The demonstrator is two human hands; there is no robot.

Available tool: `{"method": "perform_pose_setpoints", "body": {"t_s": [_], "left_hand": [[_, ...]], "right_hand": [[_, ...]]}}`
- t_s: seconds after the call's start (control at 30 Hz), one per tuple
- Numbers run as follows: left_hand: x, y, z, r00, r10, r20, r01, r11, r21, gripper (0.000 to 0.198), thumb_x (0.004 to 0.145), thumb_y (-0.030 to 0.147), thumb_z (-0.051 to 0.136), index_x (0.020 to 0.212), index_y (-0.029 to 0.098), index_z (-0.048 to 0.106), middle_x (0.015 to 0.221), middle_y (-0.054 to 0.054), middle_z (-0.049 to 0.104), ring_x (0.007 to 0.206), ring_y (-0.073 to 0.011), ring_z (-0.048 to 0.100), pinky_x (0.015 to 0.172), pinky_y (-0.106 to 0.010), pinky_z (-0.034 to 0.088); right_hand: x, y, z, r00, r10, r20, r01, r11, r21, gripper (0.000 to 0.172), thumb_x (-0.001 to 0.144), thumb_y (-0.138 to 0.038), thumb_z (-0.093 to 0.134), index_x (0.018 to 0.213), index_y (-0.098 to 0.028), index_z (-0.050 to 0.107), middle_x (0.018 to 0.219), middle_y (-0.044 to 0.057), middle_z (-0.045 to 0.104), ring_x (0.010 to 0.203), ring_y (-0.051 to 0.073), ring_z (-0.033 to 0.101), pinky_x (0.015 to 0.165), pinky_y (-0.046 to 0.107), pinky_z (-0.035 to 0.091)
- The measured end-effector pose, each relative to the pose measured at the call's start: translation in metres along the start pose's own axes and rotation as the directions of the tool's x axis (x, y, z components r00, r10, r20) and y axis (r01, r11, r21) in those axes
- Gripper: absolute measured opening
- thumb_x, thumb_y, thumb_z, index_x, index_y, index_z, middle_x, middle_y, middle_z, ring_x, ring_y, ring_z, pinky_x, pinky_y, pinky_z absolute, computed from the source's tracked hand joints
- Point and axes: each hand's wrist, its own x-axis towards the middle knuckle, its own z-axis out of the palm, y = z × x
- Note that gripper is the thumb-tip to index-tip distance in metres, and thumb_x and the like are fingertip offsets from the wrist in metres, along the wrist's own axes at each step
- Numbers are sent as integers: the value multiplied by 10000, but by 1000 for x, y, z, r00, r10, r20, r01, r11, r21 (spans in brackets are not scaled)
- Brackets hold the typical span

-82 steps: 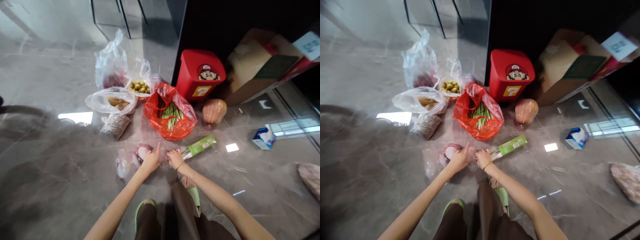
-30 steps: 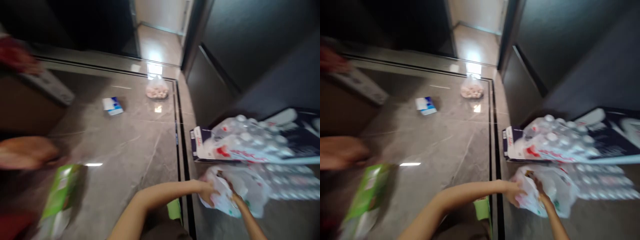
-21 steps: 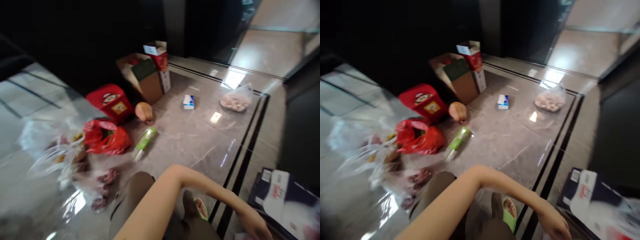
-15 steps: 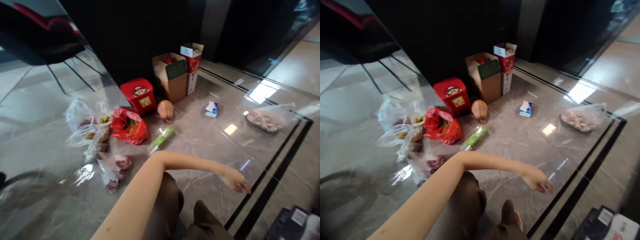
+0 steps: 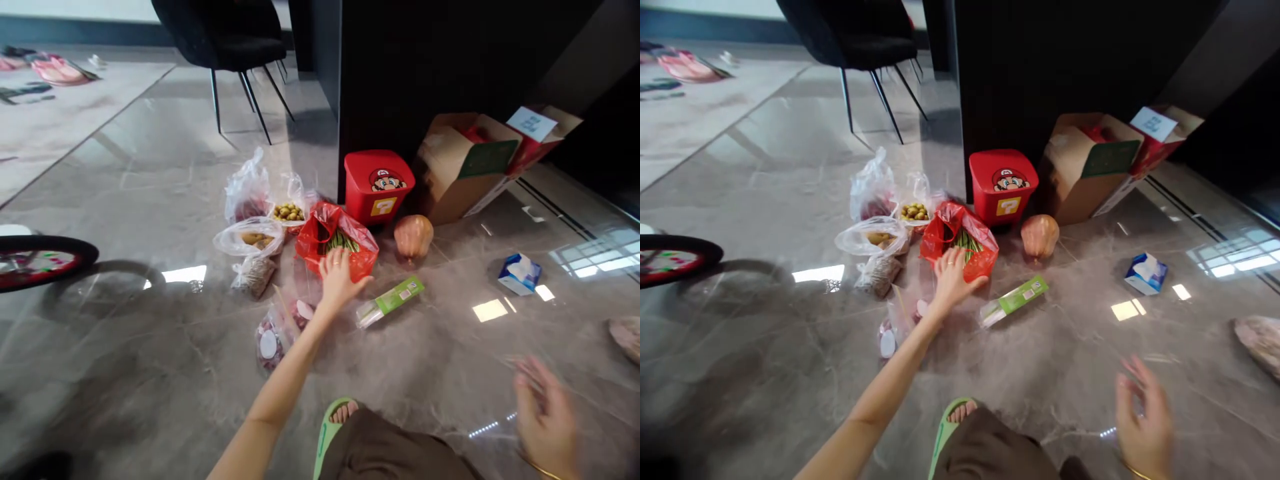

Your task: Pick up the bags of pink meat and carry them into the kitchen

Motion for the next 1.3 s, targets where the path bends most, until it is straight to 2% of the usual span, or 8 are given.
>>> {"method": "perform_pose_setpoints", "body": {"t_s": [0.13, 0.27, 0.43, 0.53, 0.73, 0.93, 1.1, 1.3], "left_hand": [[30, -81, -4, 902, -154, 403, 20, 948, 317, 963, 677, 638, 644, 1420, 91, 366, 1391, -256, 479, 1354, -414, 344, 1086, -666, 32], [29, -76, 21, 734, -35, 678, -129, 973, 190, 316, 703, 356, 691, 937, 144, 710, 915, -151, 728, 978, -330, 653, 1009, -507, 343], [61, -7, 51, 843, 94, 530, -80, 996, -49, 338, 888, 309, 423, 777, 143, 696, 764, -63, 687, 732, -161, 618, 687, -247, 425], [105, 24, 62, 975, 23, 222, 63, 926, -372, 440, 935, 329, 339, 680, 123, 632, 626, -26, 586, 597, -119, 511, 596, -234, 361], [159, 61, 99, 997, -64, 33, 70, 748, -660, 418, 947, 370, 380, 651, 148, 573, 600, -6, 529, 602, -121, 480, 626, -247, 364], [41, 34, 120, 968, 106, -228, -210, 840, -500, 339, 938, 413, 410, 1102, 223, 639, 1187, -85, 619, 1159, -211, 506, 1039, -400, 335], [-126, -28, 154, 829, -539, -152, 401, 760, -511, 445, 978, 392, 205, 1338, 217, 401, 1415, -129, 439, 1332, -205, 406, 1108, -415, 332], [-132, -40, 210, 800, -600, 31, 500, 637, -586, 525, 967, 359, 100, 1459, 192, 181, 1543, -119, 274, 1424, -167, 272, 1152, -371, 294]], "right_hand": [[1, -58, 66, 980, -110, 165, 78, 979, 188, 475, 868, -397, 558, 1296, -195, 511, 1238, 151, 575, 1079, 273, 595, 901, 491, 489], [1, -114, 98, 972, -88, 220, 1, 931, 366, 394, 884, -352, 545, 1254, -218, 516, 1239, 126, 563, 1059, 233, 591, 901, 443, 485], [12, -135, 135, 973, -48, 227, -78, 854, 515, 348, 873, -347, 564, 1197, -223, 539, 1208, 109, 569, 1057, 224, 589, 919, 447, 475], [23, -123, 144, 981, 14, 194, -116, 842, 526, 359, 859, -356, 579, 1189, -219, 545, 1194, 103, 572, 1045, 224, 594, 927, 462, 470], [28, -87, 143, 971, 130, 201, -210, 866, 454, 392, 843, -360, 591, 1204, -219, 535, 1198, 111, 566, 1036, 227, 595, 930, 477, 467], [34, -27, 162, 958, 150, 244, -245, 869, 430, 406, 828, -396, 579, 1186, -213, 524, 1199, 118, 563, 1044, 226, 585, 921, 465, 467], [94, 63, 205, 957, 136, 255, -218, 919, 328, 503, 741, -488, 599, 1137, -186, 525, 1232, 128, 527, 1075, 222, 541, 955, 455, 427], [156, 117, 278, 873, 409, 267, -488, 725, 485, 608, 665, -559, 544, 1181, -260, 426, 1148, 48, 479, 924, 156, 556, 781, 366, 489]]}}
